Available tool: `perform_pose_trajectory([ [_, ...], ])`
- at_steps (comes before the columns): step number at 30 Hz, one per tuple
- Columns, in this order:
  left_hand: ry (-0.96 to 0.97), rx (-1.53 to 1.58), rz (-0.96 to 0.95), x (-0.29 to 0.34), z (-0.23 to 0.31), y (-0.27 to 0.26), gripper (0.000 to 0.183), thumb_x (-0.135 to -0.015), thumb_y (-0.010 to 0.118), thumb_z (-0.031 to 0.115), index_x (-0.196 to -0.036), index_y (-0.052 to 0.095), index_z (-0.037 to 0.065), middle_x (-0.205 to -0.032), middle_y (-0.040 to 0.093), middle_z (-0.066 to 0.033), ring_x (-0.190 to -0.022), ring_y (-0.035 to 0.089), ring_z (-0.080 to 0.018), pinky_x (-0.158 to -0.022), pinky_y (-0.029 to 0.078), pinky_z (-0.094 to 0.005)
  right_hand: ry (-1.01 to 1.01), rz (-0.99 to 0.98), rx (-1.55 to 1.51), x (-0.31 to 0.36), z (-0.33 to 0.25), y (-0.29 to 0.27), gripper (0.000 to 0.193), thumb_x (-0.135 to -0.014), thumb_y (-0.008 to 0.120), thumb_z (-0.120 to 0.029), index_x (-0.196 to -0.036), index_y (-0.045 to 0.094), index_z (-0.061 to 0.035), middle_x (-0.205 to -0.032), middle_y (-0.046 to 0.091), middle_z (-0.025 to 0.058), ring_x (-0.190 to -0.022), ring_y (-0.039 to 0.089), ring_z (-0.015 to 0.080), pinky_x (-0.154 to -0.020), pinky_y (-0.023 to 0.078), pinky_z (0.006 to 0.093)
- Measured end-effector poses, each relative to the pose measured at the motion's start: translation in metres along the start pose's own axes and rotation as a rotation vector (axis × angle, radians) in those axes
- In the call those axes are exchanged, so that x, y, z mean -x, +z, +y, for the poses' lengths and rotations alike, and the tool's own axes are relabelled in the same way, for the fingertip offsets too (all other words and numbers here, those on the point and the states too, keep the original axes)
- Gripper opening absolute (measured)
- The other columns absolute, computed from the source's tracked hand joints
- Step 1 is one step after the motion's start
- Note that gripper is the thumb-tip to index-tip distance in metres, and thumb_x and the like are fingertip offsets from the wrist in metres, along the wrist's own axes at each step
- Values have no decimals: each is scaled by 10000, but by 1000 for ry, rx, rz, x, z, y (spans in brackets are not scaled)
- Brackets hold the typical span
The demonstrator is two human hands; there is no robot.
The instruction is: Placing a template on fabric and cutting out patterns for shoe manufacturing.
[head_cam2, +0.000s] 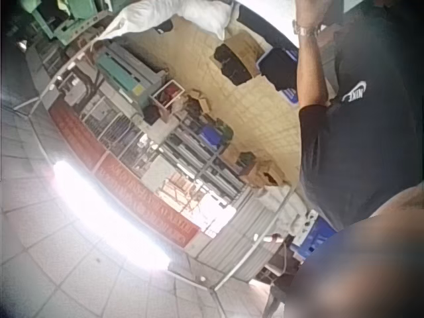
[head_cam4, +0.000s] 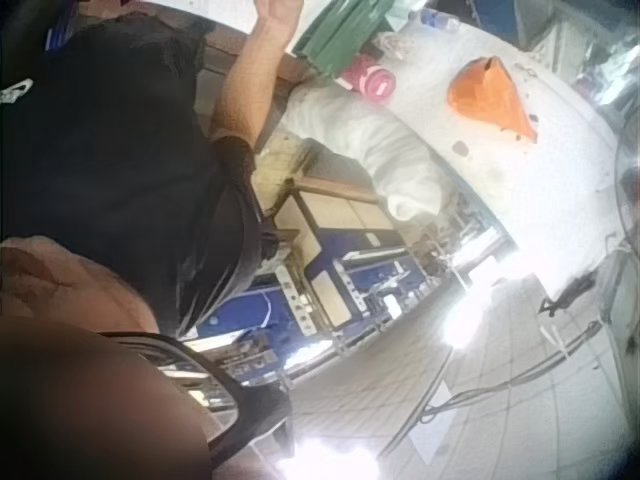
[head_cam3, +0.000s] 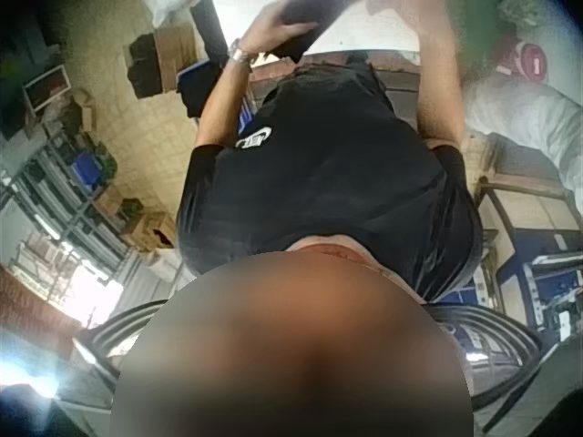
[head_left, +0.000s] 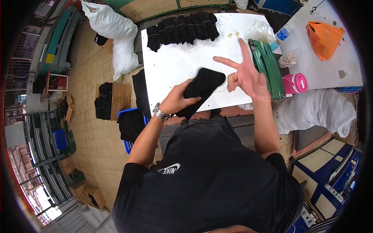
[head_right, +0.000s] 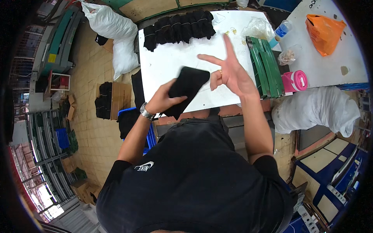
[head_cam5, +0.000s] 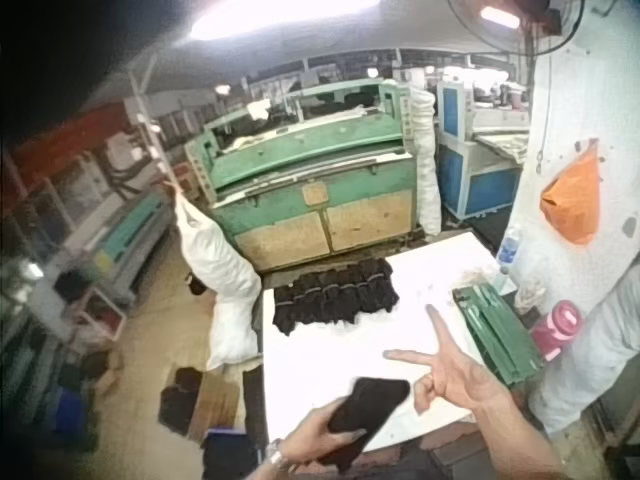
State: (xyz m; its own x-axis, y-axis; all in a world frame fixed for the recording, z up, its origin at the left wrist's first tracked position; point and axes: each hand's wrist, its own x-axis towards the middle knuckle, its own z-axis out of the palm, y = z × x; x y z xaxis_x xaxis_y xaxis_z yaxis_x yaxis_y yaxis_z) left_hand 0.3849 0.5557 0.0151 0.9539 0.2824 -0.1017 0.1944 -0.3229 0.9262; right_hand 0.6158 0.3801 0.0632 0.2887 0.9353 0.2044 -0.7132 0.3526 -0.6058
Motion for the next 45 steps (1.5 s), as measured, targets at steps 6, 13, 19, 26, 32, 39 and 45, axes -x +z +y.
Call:
perform_pose_trajectory([
  [6,228,-219,52,-33,-58,39,622,-861,779,169,-1388,510,-23,-1147,695,-197,-1007,695,-322,-865,547,-383,119,-658,1516,-33,28,65,950,-739,852,-364,-1562,416,-176,-1194,683,231,-784,711,314,-739,562,377],
  [13,-586,723,77,-24,-85,-2,541,-894,785,161,-1339,536,-20,-1150,695,-112,-978,701,-188,-850,595,-336,290,199,1556,29,57,-64,659,-855,798,-340,-1407,579,-54,-993,731,180,-891,712,307,-825,553,385],
  [19,-661,917,284,-26,-189,-20,457,-903,770,155,-1283,567,3,-1142,694,-97,-1020,691,-211,-909,583,-386,574,430,1751,166,70,-170,547,-877,775,-254,-1320,610,21,-1119,699,234,-972,689,380,-873,545,424],
  [26,-527,893,426,-84,-277,-103,461,-925,742,216,-1316,582,32,-1224,679,-100,-1096,669,-230,-972,552,-391,840,721,1691,260,81,-126,561,-837,812,-246,-1302,617,-1,-931,701,215,-858,698,369,-778,553,418],
  [32,-325,884,402,-187,-330,-234,696,-925,741,451,-1436,488,51,-1378,601,-143,-1223,614,-269,-1026,515,-423,966,1010,1520,325,177,-49,502,-909,756,-253,-1315,610,4,-1030,724,169,-940,712,307,-818,562,423],
  [39,-781,794,548,-116,-444,-144,212,-984,633,266,-1102,625,91,-926,679,-55,-797,686,-184,-606,553,-311,1022,1095,1090,327,308,39,442,-941,716,-261,-1306,635,-25,-1014,736,177,-987,721,311,-871,548,399],
  [45,-933,442,-269,4,-371,55,250,-1041,596,247,-1256,668,142,-824,672,-64,-730,652,-161,-667,561,-334,1017,1427,1080,361,353,100,429,-953,698,-297,-1274,654,-16,-1094,737,195,-1014,721,306,-868,551,411],
])
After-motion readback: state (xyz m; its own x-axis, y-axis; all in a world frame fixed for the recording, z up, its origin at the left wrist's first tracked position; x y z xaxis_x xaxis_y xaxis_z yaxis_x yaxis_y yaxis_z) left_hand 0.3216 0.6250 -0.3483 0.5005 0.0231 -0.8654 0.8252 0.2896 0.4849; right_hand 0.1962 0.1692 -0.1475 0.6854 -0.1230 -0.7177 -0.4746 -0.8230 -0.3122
